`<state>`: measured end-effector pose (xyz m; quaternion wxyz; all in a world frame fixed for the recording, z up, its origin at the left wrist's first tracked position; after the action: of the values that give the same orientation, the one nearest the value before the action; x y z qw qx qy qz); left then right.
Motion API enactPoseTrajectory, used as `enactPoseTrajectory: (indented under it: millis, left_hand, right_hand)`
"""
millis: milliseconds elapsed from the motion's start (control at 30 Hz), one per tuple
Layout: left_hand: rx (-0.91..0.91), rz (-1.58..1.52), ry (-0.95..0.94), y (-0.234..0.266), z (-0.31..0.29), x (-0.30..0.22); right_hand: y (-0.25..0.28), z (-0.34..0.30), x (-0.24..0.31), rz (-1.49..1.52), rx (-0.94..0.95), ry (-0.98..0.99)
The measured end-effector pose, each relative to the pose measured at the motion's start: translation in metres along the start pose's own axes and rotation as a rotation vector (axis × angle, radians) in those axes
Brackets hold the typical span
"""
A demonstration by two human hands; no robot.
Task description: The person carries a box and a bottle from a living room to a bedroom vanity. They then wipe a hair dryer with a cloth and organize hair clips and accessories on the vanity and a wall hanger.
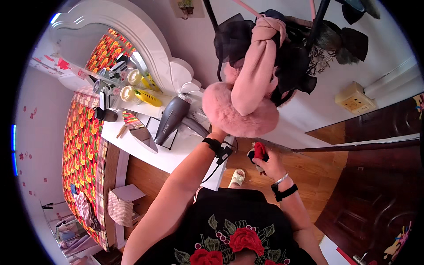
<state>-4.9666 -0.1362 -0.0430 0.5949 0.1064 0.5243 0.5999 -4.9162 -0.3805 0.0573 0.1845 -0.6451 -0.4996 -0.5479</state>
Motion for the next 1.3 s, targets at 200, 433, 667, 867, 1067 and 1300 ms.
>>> enactPoseTrajectory:
  millis: [200, 433, 667, 867, 1067, 1300]
  left_hand:
    - [-0.021, -0.994, 0.111, 0.033, 0.005, -0.053]
    - [-0.143, -0.781, 0.288, 0.193, -0.039, -0.106]
    - [-0.092, -0.579, 0.407, 0.217, -0.117, -0.069]
    - [0.330, -0.363, 0.195, 0.159, -0.147, -0.071]
    - [0.493, -0.377, 0.064, 0.102, -0.121, -0.078]
    - [0.714, -0.390, 0.059, 0.056, -0.102, -0.074]
  right_hand:
    - [0.012, 0.005, -0.061, 0.041, -0.032, -0.247]
    - [-0.006, 0.044, -0.070, 0.056, -0.030, -0.123]
    - [-0.031, 0.128, -0.033, -0.286, -0.085, 0.317]
    - [-0.065, 0.182, -0.017, -0.515, -0.116, 0.337]
    - [-0.104, 0.185, -0.007, -0.927, -0.020, 0.221]
    - [-0.113, 0.165, -0.035, -0.895, -0.217, 0.439]
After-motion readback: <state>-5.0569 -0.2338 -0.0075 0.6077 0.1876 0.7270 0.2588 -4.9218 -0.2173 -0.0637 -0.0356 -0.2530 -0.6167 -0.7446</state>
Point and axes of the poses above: each hand's wrist, its own z-axis towards the middle knuckle, its own y-axis out of the back of the hand, x = y × z, the point moved 10 cm from there along z, towards the middle knuckle, and after that the axes turned 7 degrees about -y, right-handed, at the moved point
